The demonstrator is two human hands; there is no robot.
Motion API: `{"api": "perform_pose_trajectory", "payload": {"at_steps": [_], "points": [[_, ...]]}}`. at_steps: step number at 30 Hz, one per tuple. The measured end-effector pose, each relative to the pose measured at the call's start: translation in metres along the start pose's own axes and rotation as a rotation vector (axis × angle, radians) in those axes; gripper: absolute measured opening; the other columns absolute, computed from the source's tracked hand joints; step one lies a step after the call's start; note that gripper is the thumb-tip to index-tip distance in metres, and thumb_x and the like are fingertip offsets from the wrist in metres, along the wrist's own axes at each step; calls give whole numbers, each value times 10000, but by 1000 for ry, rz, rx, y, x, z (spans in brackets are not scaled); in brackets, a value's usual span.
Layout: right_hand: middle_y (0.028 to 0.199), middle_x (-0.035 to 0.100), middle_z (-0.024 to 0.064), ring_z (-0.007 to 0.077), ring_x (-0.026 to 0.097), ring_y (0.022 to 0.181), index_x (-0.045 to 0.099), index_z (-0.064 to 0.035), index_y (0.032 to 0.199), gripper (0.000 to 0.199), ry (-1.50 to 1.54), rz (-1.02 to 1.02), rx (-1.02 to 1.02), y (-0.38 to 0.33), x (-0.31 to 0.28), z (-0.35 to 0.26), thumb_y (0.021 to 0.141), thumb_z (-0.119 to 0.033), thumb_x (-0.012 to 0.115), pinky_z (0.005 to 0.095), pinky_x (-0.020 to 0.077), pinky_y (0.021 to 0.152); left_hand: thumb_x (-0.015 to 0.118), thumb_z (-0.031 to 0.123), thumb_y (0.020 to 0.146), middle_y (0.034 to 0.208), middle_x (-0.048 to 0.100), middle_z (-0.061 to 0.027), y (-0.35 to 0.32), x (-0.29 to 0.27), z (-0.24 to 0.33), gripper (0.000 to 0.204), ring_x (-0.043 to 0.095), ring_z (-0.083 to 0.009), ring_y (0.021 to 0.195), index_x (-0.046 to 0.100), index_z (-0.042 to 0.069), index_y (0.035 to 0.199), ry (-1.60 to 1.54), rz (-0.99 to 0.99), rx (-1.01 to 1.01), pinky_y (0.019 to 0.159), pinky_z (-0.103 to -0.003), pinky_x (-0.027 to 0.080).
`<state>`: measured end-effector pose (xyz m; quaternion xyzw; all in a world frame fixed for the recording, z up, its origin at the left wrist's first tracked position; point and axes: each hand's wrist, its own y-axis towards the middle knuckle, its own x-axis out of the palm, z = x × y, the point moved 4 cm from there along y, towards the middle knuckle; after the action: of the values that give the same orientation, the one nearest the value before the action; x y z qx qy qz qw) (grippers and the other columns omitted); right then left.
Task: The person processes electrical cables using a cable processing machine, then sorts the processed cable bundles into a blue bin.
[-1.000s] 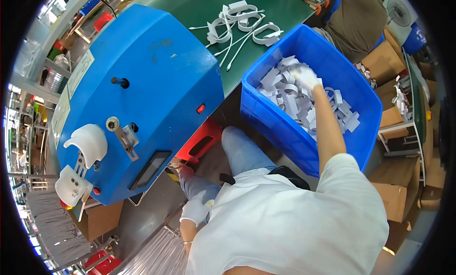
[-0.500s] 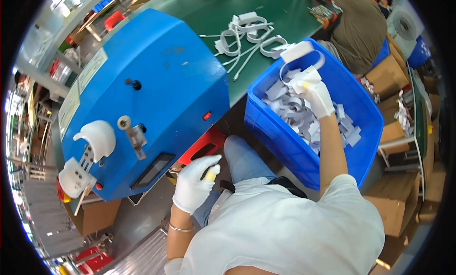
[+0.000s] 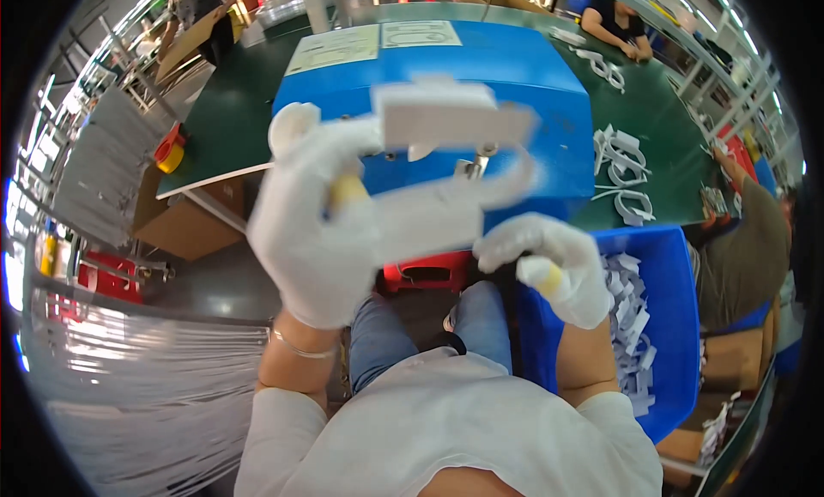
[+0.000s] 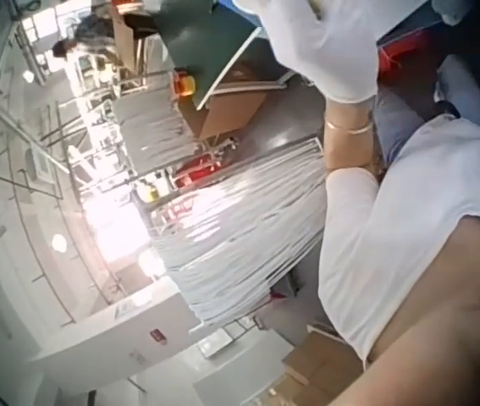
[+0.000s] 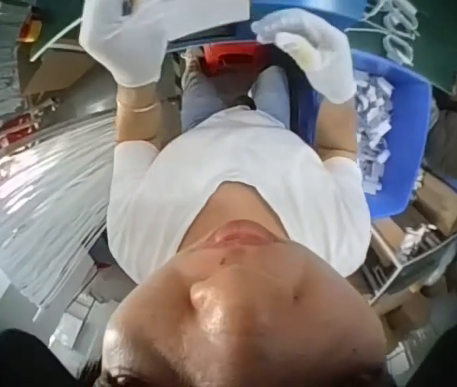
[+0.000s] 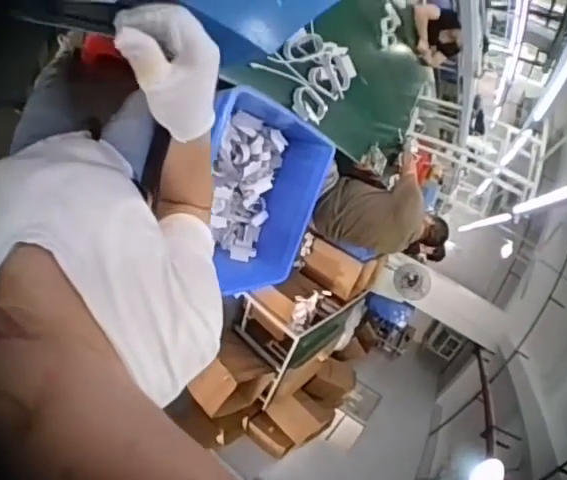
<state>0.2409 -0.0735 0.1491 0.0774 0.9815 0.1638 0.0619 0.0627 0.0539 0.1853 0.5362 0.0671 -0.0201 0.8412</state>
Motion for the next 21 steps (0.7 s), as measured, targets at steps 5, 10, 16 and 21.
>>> {"api": "perform_pose_trajectory", "payload": {"at_steps": [5,10,16,21], "points": [[1060,623,120,177,582,989,620,33,982,206,-493,308,-398,41,-8,-34,897,-154,603,295,444,896,622,-7,751,897,673,-120,31,5,-30,224,648,-214,759,669,25,967,87,-77,-119,744,-266,500],[1083,622,99,145,576,1009,577,25,1148,316,-532,417,-363,75,-1,-20,899,-166,611,262,429,912,627,98,820,875,675,-123,38,10,-37,177,645,-211,718,681,41,979,245,-119,-102,679,-253,497],[1121,605,96,155,557,1053,556,18,1179,365,-396,374,-138,85,-15,-4,904,-216,608,270,407,950,555,199,921,839,654,-56,26,22,-70,235,595,-102,691,656,35,1058,-163,-239,-413,604,-231,478],[1143,569,55,113,523,979,521,8,1214,406,-95,316,-119,75,-34,14,899,-225,628,226,425,840,445,356,979,762,561,9,-41,29,-91,350,419,-21,542,597,41,959,-395,51,-618,456,-165,311]]}}
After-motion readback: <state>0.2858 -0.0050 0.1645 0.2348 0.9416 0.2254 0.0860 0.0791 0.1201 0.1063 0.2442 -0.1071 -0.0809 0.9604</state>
